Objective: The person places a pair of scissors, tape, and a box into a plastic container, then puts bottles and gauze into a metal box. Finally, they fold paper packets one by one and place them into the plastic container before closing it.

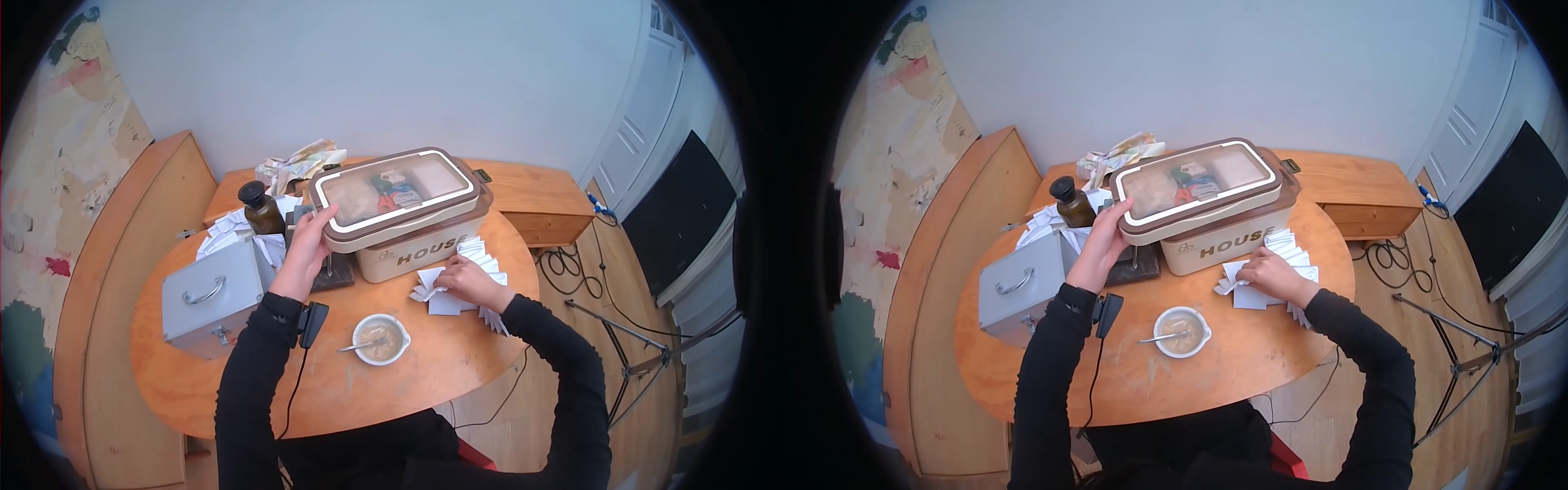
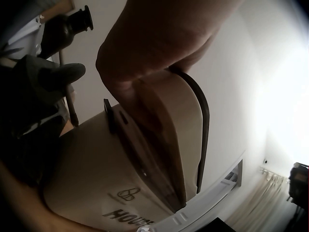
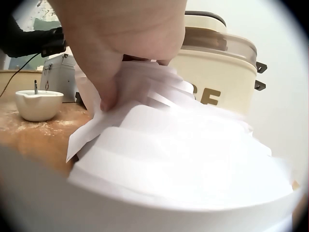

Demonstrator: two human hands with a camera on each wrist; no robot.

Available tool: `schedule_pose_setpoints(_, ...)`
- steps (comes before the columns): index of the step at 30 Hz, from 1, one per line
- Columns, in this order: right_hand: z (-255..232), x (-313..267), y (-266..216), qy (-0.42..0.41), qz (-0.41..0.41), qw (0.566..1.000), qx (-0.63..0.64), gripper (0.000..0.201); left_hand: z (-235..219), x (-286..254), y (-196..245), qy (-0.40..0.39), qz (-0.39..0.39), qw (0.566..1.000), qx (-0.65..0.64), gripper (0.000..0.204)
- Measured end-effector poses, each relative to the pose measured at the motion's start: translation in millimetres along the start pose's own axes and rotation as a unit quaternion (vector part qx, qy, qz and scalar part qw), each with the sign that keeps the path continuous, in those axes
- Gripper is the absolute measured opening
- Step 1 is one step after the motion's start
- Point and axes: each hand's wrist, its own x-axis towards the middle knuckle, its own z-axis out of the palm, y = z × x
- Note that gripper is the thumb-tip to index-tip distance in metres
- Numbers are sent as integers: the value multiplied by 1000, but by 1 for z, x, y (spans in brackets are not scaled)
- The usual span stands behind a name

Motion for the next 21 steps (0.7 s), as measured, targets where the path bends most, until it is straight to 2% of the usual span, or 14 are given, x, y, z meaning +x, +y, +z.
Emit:
schedule_pose_setpoints(8, -39, 13, -34, 90, 42, 990, 99, 22, -1, -1, 4, 6, 11, 999, -34, 41)
schedule_pose_setpoints(11, -39, 19, -35, 86, 45, 987, 127, 21, -2, -2, 8, 30, 25, 998, -42, 43)
schedule_pose_setpoints(17, -22, 33, -23, 19, 123, 986, 112, 22, -5, -21, 32, 16, 54, 998, -33, 44)
schedule_pose_setpoints(21, -16, 44, -24, -34, 108, 989, 91, 23, -16, -27, 32, 31, 46, 998, -25, 41)
